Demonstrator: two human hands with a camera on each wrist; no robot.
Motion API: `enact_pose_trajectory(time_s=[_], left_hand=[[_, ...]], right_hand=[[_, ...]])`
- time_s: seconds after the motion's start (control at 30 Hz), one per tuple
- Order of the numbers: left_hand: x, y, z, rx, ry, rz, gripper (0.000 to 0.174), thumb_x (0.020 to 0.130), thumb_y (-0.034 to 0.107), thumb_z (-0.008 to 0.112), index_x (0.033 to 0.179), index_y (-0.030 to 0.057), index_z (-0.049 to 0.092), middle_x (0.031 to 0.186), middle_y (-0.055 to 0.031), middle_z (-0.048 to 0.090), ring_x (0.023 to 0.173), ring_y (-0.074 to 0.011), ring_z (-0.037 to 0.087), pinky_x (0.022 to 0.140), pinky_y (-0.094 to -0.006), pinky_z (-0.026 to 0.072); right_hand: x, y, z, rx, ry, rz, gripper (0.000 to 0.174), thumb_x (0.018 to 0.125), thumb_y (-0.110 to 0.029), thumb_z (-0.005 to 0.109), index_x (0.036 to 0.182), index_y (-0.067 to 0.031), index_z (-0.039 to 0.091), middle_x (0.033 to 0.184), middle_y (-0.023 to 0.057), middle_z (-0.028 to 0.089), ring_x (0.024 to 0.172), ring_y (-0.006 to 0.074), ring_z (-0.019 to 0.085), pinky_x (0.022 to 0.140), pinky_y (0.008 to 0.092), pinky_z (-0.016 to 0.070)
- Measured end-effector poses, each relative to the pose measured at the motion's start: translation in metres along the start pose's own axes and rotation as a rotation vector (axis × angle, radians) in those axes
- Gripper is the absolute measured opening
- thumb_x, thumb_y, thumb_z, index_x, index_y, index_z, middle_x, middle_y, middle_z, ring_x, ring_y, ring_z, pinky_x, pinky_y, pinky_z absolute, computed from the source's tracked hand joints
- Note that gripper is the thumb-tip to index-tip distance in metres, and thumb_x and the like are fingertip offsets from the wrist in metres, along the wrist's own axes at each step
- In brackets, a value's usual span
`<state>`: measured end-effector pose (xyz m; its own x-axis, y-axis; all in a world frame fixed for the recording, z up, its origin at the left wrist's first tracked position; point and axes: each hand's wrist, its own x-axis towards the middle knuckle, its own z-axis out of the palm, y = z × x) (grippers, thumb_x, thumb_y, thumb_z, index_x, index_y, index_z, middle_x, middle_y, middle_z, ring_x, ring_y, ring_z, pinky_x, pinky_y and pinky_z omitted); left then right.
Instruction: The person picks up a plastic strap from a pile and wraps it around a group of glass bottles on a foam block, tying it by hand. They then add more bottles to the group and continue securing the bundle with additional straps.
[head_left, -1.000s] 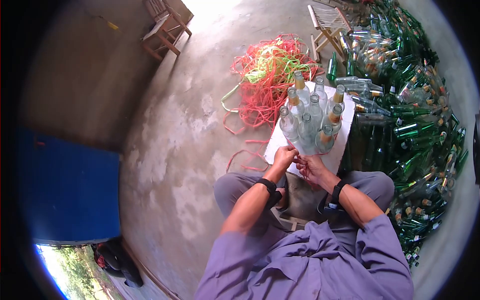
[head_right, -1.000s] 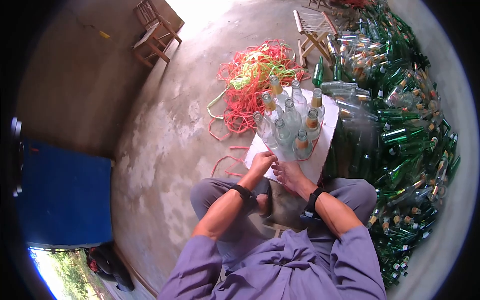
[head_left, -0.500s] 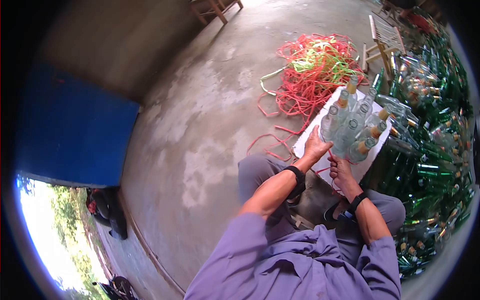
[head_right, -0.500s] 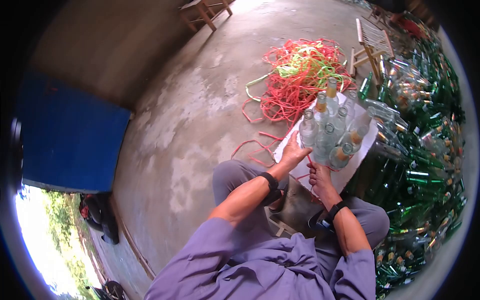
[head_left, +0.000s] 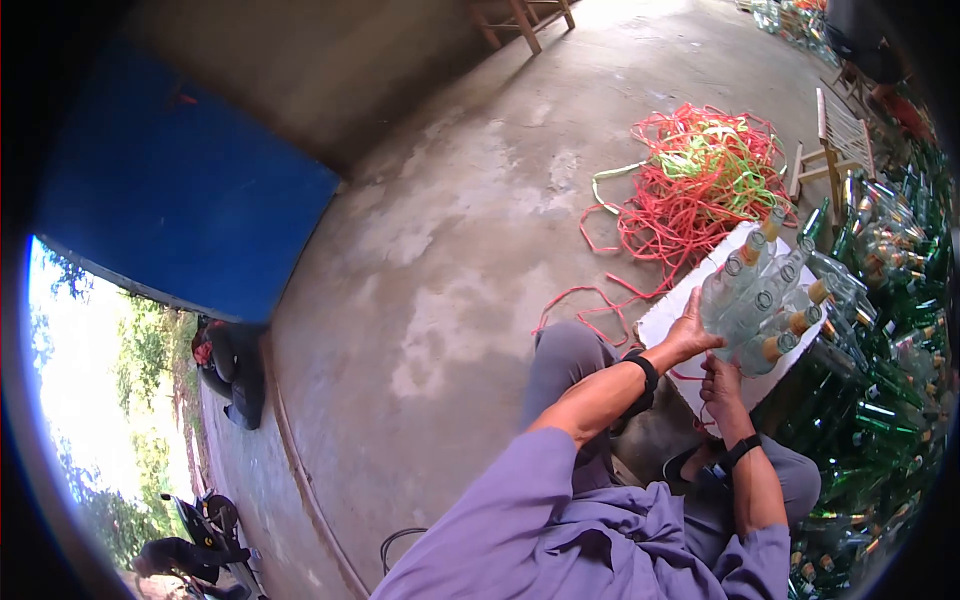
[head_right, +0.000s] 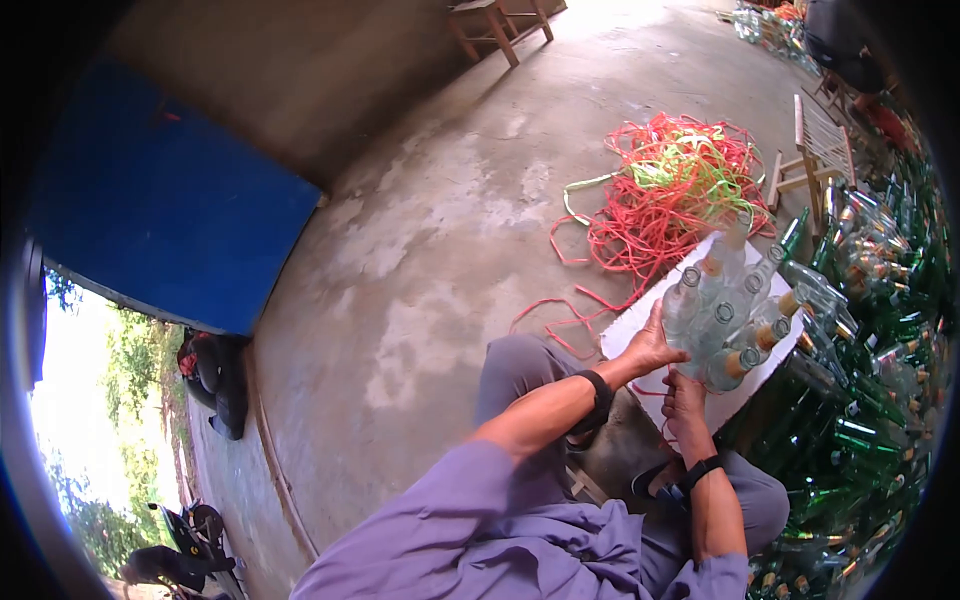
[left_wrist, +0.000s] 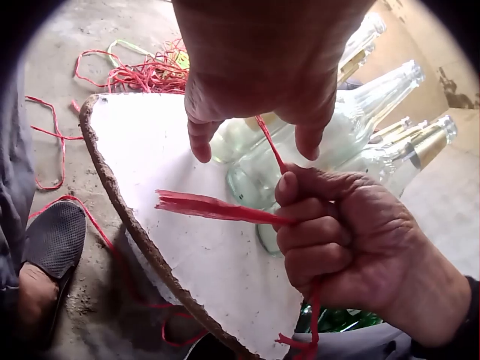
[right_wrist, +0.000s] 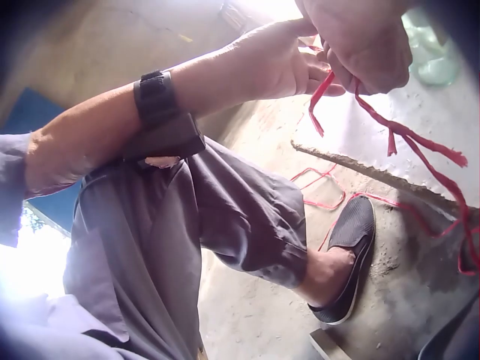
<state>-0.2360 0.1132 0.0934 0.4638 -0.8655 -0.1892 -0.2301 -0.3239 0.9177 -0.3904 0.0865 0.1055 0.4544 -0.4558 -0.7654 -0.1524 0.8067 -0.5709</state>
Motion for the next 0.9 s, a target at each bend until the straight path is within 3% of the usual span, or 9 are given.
enact_pose_trajectory(time_s=[0.07, 0.37, 0.5, 0.57, 0.77, 0.8, 0.9], left_hand=[[-0.007, 0.014, -0.005, 0.069, -0.002, -0.043, 0.133, 0.06, 0.034, 0.087, 0.15, 0.0022, -0.006, 0.14, -0.0293, 0.042, 0.125, -0.0394, 0.05, 0.102, -0.0372, 0.0419], [-0.009, 0.019, -0.002, 0.095, -0.001, -0.052, 0.134, 0.062, 0.036, 0.087, 0.15, 0.0011, -0.007, 0.135, -0.0315, 0.046, 0.119, -0.0404, 0.054, 0.099, -0.0382, 0.0441], [-0.013, 0.019, -0.001, 0.087, 0.013, -0.091, 0.132, 0.06, 0.036, 0.087, 0.151, 0.0033, -0.004, 0.142, -0.0296, 0.04, 0.118, -0.0419, 0.055, 0.098, -0.0382, 0.0453], [-0.014, 0.021, -0.001, 0.099, 0.01, -0.096, 0.132, 0.062, 0.038, 0.087, 0.149, 0.0, -0.006, 0.131, -0.0311, 0.05, 0.114, -0.0409, 0.057, 0.097, -0.0385, 0.0453], [-0.014, 0.022, -0.003, 0.085, -0.035, -0.08, 0.125, 0.065, 0.034, 0.086, 0.148, 0.0047, -0.002, 0.129, -0.0282, 0.053, 0.116, -0.0406, 0.056, 0.097, -0.0395, 0.0453], [-0.01, 0.009, 0.004, 0.093, 0.028, 0.054, 0.127, 0.065, 0.039, 0.085, 0.149, 0.0029, -0.003, 0.128, -0.0276, 0.054, 0.108, -0.0404, 0.061, 0.09, -0.0402, 0.0491], [-0.008, 0.003, 0.01, 0.076, 0.024, 0.108, 0.123, 0.066, 0.039, 0.085, 0.148, 0.0042, -0.001, 0.125, -0.0255, 0.056, 0.107, -0.0385, 0.062, 0.088, -0.0397, 0.05]], right_hand=[[-0.003, -0.002, 0.003, -0.016, -0.003, -0.001, 0.026, 0.092, -0.03, 0.063, 0.076, -0.0113, 0.053, 0.048, -0.0098, 0.029, 0.033, 0.0047, 0.025, 0.032, 0.0219, 0.0182], [-0.015, -0.01, 0.004, -0.065, 0.028, 0.017, 0.026, 0.093, -0.03, 0.061, 0.079, -0.0093, 0.053, 0.052, -0.008, 0.033, 0.036, 0.0054, 0.029, 0.033, 0.022, 0.0225], [-0.013, -0.009, 0.0, -0.123, 0.003, 0.015, 0.027, 0.094, -0.032, 0.06, 0.077, -0.0134, 0.052, 0.052, -0.0088, 0.032, 0.036, 0.0054, 0.03, 0.034, 0.0218, 0.023], [-0.017, -0.011, 0.001, -0.135, -0.007, 0.012, 0.028, 0.094, -0.032, 0.06, 0.076, -0.0131, 0.051, 0.052, -0.0089, 0.032, 0.036, 0.0052, 0.03, 0.034, 0.0221, 0.0225], [-0.015, -0.009, -0.001, -0.134, 0.005, -0.026, 0.028, 0.092, -0.029, 0.063, 0.077, -0.0084, 0.053, 0.053, -0.0055, 0.036, 0.036, 0.0072, 0.03, 0.034, 0.0245, 0.0221], [-0.018, -0.011, 0.001, -0.136, 0.001, -0.026, 0.028, 0.092, -0.029, 0.063, 0.077, -0.0079, 0.053, 0.053, -0.0047, 0.036, 0.036, 0.0078, 0.03, 0.034, 0.0247, 0.0226], [-0.025, -0.013, 0.003, -0.128, -0.002, -0.027, 0.029, 0.094, -0.03, 0.061, 0.075, -0.009, 0.051, 0.052, -0.005, 0.036, 0.036, 0.0077, 0.031, 0.034, 0.0242, 0.0224]])
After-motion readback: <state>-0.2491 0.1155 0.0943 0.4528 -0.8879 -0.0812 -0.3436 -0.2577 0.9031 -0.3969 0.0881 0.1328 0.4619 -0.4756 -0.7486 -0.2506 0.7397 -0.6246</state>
